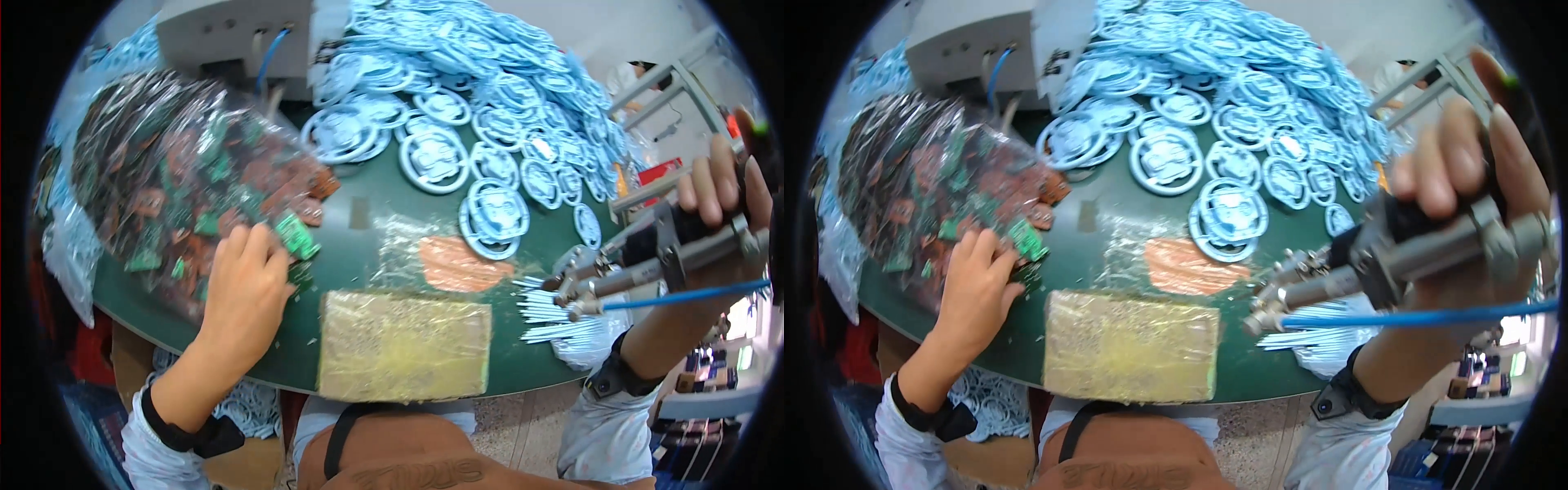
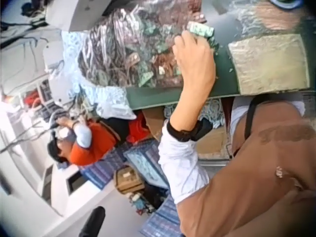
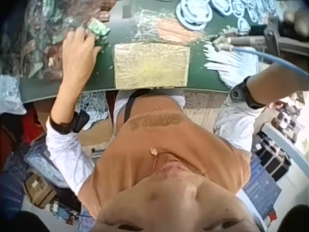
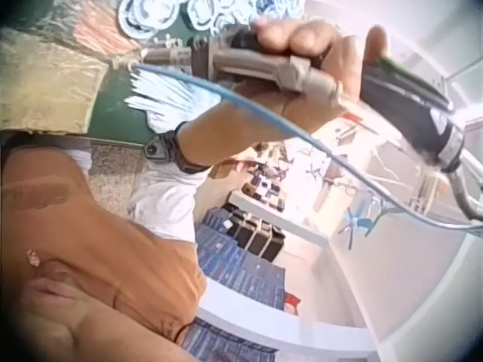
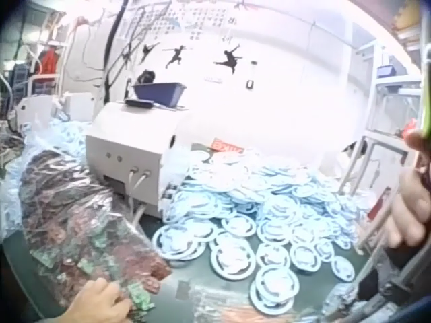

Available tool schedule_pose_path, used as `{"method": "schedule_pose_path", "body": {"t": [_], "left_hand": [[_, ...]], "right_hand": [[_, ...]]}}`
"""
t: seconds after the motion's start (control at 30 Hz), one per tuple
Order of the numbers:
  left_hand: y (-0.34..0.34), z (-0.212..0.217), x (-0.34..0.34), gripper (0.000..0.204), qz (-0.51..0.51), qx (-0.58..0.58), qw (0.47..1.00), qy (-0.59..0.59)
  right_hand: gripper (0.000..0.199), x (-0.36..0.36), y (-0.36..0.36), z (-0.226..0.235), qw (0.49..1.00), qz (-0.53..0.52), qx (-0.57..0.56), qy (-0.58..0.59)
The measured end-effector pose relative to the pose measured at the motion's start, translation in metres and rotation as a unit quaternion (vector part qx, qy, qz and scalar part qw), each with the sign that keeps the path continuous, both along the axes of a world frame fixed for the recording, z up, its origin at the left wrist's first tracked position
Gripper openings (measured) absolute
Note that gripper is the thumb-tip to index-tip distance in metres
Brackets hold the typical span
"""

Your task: Assemble electronic toy components by placing circuit boards into plastic frames and using a pneumatic press tool.

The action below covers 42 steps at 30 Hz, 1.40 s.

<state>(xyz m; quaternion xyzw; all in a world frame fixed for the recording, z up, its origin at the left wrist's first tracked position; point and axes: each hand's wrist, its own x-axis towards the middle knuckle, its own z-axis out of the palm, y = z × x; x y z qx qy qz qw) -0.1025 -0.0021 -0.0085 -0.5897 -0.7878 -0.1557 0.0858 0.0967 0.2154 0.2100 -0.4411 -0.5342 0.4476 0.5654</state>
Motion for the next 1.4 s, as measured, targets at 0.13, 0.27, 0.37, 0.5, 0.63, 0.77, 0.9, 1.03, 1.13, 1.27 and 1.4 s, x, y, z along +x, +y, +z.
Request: {"method": "schedule_pose_path", "body": {"t": [0.13,0.27,0.37,0.5,0.63,0.77,0.9,1.03,1.13,1.27,1.4], "left_hand": [[-0.009,-0.001,-0.002,0.026,-0.008,0.008,0.998,-0.067],[-0.012,0.013,0.002,0.025,0.024,0.037,0.976,-0.215],[-0.011,0.019,0.014,0.024,-0.004,0.109,0.952,-0.288],[-0.001,0.018,0.045,0.027,-0.177,0.163,0.942,-0.235],[-0.009,-0.01,0.06,0.021,-0.234,0.081,0.945,-0.213],[-0.017,-0.004,0.067,0.025,-0.228,0.021,0.955,-0.189],[-0.009,-0.007,0.077,0.03,-0.17,0.046,0.951,-0.253],[-0.01,-0.016,0.086,0.026,-0.127,0.072,0.958,-0.246],[-0.01,-0.013,0.092,0.021,-0.077,0.065,0.961,-0.258],[-0.015,-0.009,0.09,0.022,-0.078,0.067,0.966,-0.238],[-0.007,0.014,0.095,0.024,-0.056,0.077,0.947,-0.307]], "right_hand": [[0.058,0.084,0.071,-0.005,0.855,0.296,0.369,-0.211],[0.037,0.14,0.105,-0.032,0.905,0.063,0.345,-0.241],[0.039,0.103,0.148,-0.104,0.784,0.13,0.263,-0.547],[0.032,0.088,0.188,-0.205,0.609,0.183,0.401,-0.66],[0.02,0.079,0.186,-0.197,0.633,0.174,0.302,-0.691],[0.007,0.095,0.101,-0.141,0.723,0.193,0.355,-0.56],[0.019,0.096,-0.022,-0.149,0.712,0.293,0.403,-0.495],[0.028,0.073,-0.09,-0.182,0.697,0.412,0.301,-0.504],[0.028,0.077,-0.09,-0.187,0.767,0.431,0.243,-0.408],[0.012,0.118,-0.004,-0.175,0.757,0.235,0.324,-0.517],[0.011,0.175,0.079,-0.201,0.692,0.216,0.307,-0.617]]}}
